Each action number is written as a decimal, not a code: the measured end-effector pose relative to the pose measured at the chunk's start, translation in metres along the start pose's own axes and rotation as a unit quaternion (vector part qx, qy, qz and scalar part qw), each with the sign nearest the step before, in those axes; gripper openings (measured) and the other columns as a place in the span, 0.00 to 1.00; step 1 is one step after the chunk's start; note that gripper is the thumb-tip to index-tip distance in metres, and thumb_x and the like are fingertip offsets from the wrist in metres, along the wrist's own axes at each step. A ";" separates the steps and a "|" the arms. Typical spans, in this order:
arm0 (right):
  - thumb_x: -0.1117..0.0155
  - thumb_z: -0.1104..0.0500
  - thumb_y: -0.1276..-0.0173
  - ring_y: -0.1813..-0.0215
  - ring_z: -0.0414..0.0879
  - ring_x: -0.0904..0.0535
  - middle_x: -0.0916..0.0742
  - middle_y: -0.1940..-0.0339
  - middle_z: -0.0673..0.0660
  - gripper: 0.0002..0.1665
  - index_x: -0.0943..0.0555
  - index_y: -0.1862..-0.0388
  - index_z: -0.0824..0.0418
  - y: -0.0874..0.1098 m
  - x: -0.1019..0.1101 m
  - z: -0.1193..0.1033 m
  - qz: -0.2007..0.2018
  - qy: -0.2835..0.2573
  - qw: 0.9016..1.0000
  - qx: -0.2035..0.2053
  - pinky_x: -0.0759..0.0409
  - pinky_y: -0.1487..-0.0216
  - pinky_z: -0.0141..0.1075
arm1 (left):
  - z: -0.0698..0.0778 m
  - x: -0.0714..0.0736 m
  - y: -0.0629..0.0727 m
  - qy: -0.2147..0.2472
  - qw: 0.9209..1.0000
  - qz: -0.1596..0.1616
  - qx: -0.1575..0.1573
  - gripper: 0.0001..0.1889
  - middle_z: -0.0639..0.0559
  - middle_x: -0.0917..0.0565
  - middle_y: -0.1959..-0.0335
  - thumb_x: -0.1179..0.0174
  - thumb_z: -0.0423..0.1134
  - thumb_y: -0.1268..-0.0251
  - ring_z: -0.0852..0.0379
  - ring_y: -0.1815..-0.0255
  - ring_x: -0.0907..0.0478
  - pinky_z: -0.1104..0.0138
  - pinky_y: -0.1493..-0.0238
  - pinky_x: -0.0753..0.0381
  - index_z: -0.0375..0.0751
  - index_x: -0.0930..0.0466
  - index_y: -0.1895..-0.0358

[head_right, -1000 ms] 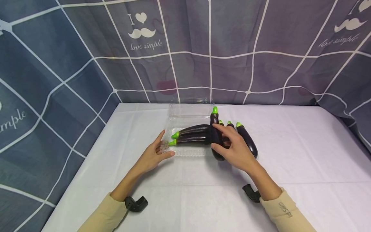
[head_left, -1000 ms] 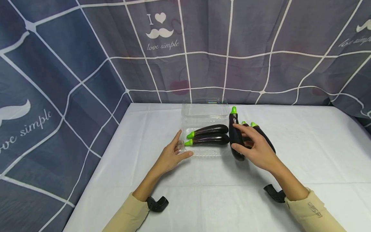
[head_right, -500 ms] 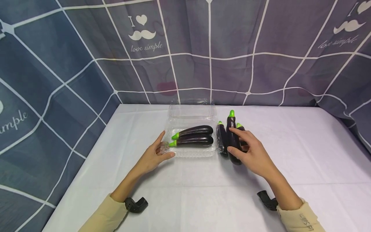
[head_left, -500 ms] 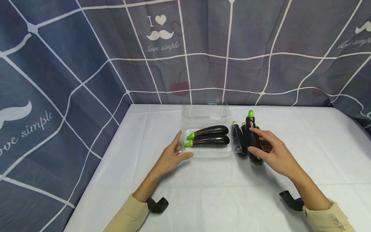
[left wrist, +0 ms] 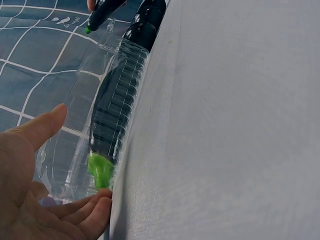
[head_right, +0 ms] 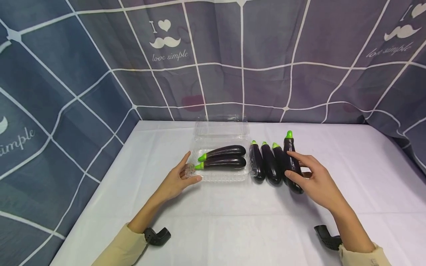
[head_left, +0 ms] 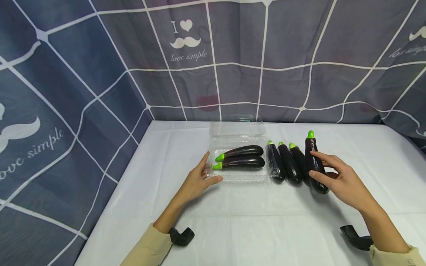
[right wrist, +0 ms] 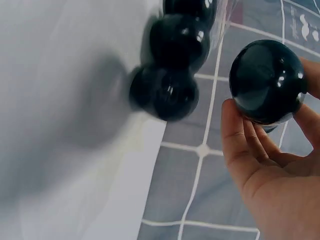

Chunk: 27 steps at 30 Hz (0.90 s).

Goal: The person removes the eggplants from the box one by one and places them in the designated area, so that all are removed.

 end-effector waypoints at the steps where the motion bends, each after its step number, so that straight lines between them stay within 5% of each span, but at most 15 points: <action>1: 0.32 0.62 0.32 0.46 0.31 0.31 0.25 0.39 0.55 0.34 0.29 0.28 0.58 0.001 0.003 0.003 0.002 0.006 1.000 -0.005 0.29 0.56 0.15 | 0.000 0.000 0.000 0.000 1.000 0.000 0.000 0.53 0.34 0.36 0.28 0.31 0.56 0.40 0.42 0.31 0.34 0.57 0.34 0.30 0.54 0.57 0.19; 9: 0.34 0.56 0.29 0.47 0.28 0.33 0.26 0.34 0.67 0.34 0.30 0.26 0.55 0.003 0.015 0.022 -0.003 0.032 0.998 -0.052 0.31 0.58 0.16 | -0.002 0.001 0.000 0.000 1.000 0.006 0.008 0.53 0.35 0.35 0.28 0.31 0.57 0.41 0.42 0.31 0.34 0.58 0.34 0.29 0.55 0.56 0.19; 16: 0.38 0.54 0.26 0.42 0.70 0.29 0.30 0.32 0.75 0.36 0.36 0.24 0.61 0.003 0.015 0.036 -0.029 0.035 0.995 -0.086 0.27 0.66 0.21 | -0.002 0.002 0.000 -0.009 1.000 0.009 0.006 0.53 0.36 0.34 0.29 0.31 0.58 0.41 0.43 0.31 0.33 0.56 0.35 0.28 0.55 0.57 0.19; 27: 0.40 0.54 0.25 0.39 0.69 0.32 0.30 0.32 0.75 0.35 0.37 0.24 0.64 -0.003 0.014 0.048 -0.056 0.050 0.993 -0.088 0.32 0.65 0.18 | -0.002 0.001 -0.001 -0.010 1.000 0.009 -0.002 0.52 0.36 0.34 0.29 0.31 0.55 0.40 0.45 0.32 0.32 0.54 0.35 0.28 0.55 0.56 0.19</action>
Point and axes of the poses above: each hand's wrist, its own y-axis away from the middle knuckle, its own x-axis out of the back of the hand, z = x × y, the point moved 7 cm from there along -y, towards the middle knuckle
